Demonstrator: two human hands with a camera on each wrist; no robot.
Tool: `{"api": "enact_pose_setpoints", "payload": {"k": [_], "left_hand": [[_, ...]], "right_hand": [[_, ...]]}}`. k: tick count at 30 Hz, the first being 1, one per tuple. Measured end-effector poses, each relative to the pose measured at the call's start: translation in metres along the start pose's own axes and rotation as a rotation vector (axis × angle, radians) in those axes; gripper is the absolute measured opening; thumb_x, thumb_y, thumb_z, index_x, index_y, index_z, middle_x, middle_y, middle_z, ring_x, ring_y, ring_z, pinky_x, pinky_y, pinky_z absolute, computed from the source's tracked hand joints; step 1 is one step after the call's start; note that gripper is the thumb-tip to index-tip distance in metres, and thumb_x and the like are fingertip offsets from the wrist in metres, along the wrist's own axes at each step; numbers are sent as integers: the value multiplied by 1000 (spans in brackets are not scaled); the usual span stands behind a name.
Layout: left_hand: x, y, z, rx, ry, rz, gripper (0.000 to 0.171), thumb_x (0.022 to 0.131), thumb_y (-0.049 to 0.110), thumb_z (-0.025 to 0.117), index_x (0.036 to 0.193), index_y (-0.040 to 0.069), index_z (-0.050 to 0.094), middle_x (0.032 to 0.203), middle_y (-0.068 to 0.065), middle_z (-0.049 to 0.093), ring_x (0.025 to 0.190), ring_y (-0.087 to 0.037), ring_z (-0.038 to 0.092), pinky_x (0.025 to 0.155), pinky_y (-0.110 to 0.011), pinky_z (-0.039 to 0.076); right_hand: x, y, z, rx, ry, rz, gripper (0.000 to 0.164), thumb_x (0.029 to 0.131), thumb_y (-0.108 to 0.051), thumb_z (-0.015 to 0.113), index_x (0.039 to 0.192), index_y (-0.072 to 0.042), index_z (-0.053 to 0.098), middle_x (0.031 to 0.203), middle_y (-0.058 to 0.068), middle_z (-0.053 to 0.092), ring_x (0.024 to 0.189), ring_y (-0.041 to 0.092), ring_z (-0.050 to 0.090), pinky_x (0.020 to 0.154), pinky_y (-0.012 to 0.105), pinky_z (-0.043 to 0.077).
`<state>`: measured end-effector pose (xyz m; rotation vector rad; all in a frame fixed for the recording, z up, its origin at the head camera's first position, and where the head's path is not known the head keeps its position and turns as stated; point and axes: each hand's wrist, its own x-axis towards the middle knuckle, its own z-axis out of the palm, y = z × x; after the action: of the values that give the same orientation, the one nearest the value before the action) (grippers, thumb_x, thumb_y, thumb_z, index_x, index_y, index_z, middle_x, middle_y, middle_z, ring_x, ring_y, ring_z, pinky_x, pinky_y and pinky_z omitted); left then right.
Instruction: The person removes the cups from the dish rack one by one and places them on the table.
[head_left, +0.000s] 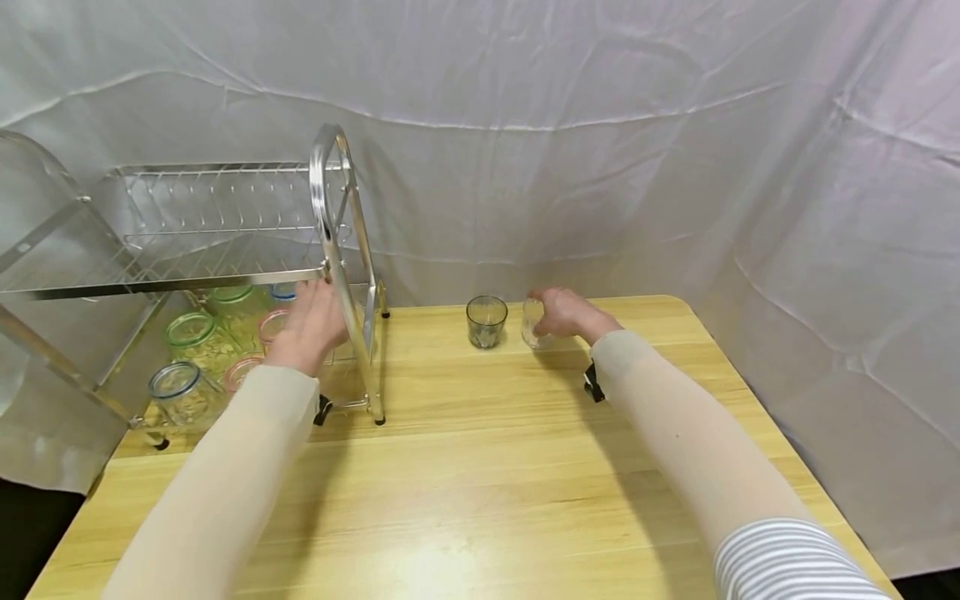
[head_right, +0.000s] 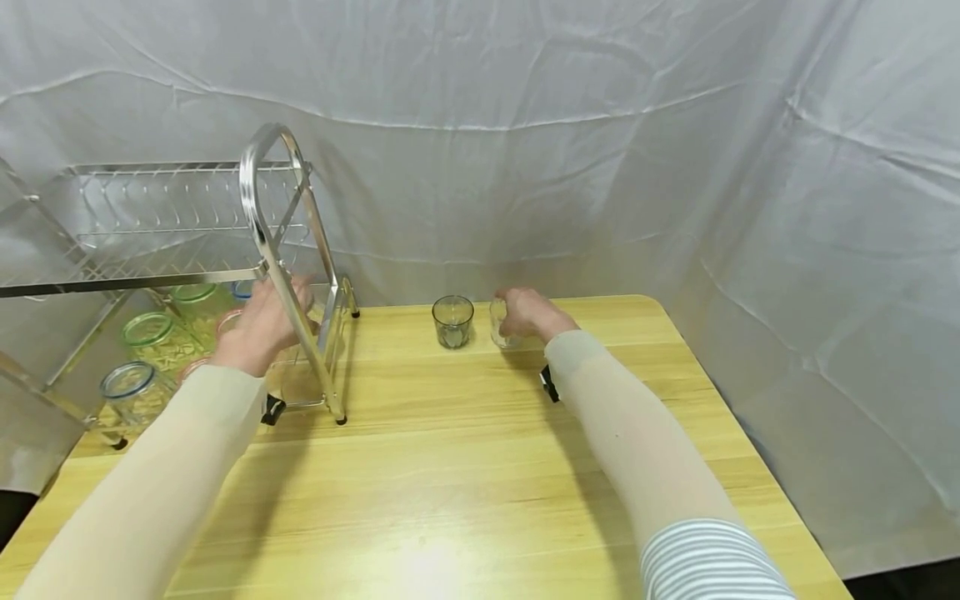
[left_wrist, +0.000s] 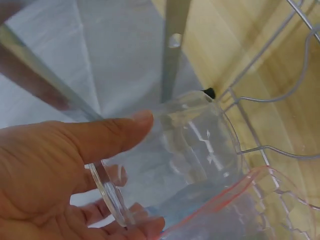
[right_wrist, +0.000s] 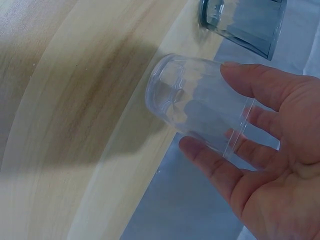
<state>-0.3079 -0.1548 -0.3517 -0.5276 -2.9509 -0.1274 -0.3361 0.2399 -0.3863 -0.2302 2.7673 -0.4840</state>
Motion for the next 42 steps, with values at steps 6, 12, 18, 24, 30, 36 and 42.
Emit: {"api": "enact_pose_setpoints", "payload": {"k": [6, 12, 18, 24, 30, 36, 42], "left_hand": [[-13, 3, -8, -179, 51, -57, 36, 99, 0, 44, 132, -14, 53, 110, -37, 62, 111, -56, 54, 108, -68, 41], [-27, 5, -16, -204, 60, -60, 50, 93, 7, 70, 137, -6, 50, 130, -37, 58, 118, -58, 53, 102, -70, 45], [-42, 8, -26, -283, 1, -176, 72, 87, 12, 83, 147, 1, 45, 147, -34, 43, 122, -63, 49, 94, -76, 47], [-60, 10, -33, -309, 20, -128, 76, 85, 7, 82, 150, -4, 44, 145, -39, 43, 123, -61, 48, 107, -72, 41], [-77, 11, -38, -292, 31, -93, 73, 87, 11, 83, 147, -6, 45, 139, -37, 47, 123, -58, 49, 107, -70, 41], [-96, 10, -44, -284, -17, -153, 77, 90, 19, 80, 151, -6, 41, 145, -41, 40, 127, -63, 44, 102, -75, 42], [-119, 15, -53, -269, -10, -208, 80, 88, 24, 82, 152, -2, 41, 138, -43, 44, 117, -65, 48, 92, -74, 44]], "right_hand": [[3, 0, -1, -6, -9, 1, 82, 97, -16, 73, 166, -11, 30, 169, 20, 34, 151, 44, 40, 122, 60, 37], [3, 2, -1, 2, -19, 11, 84, 97, -17, 74, 167, -13, 28, 170, 20, 33, 152, 44, 38, 122, 60, 37], [1, 1, -2, 8, -15, 7, 85, 95, -16, 75, 167, -13, 29, 170, 20, 34, 153, 44, 36, 124, 61, 33], [2, 3, -2, 4, -10, 0, 88, 95, -18, 76, 168, -13, 27, 170, 20, 32, 155, 45, 31, 126, 62, 29], [-1, 8, -1, -25, 53, -8, 97, 92, -28, 80, 168, -11, 22, 172, 22, 24, 160, 46, 20, 128, 64, 19], [-11, 12, 1, -58, 144, -49, 100, 92, -39, 80, 168, -7, 22, 172, 26, 20, 159, 50, 18, 128, 66, 18], [-24, 10, 2, -86, 243, -102, 94, 95, -45, 76, 165, -5, 28, 170, 25, 27, 158, 50, 20, 130, 64, 14]]}}
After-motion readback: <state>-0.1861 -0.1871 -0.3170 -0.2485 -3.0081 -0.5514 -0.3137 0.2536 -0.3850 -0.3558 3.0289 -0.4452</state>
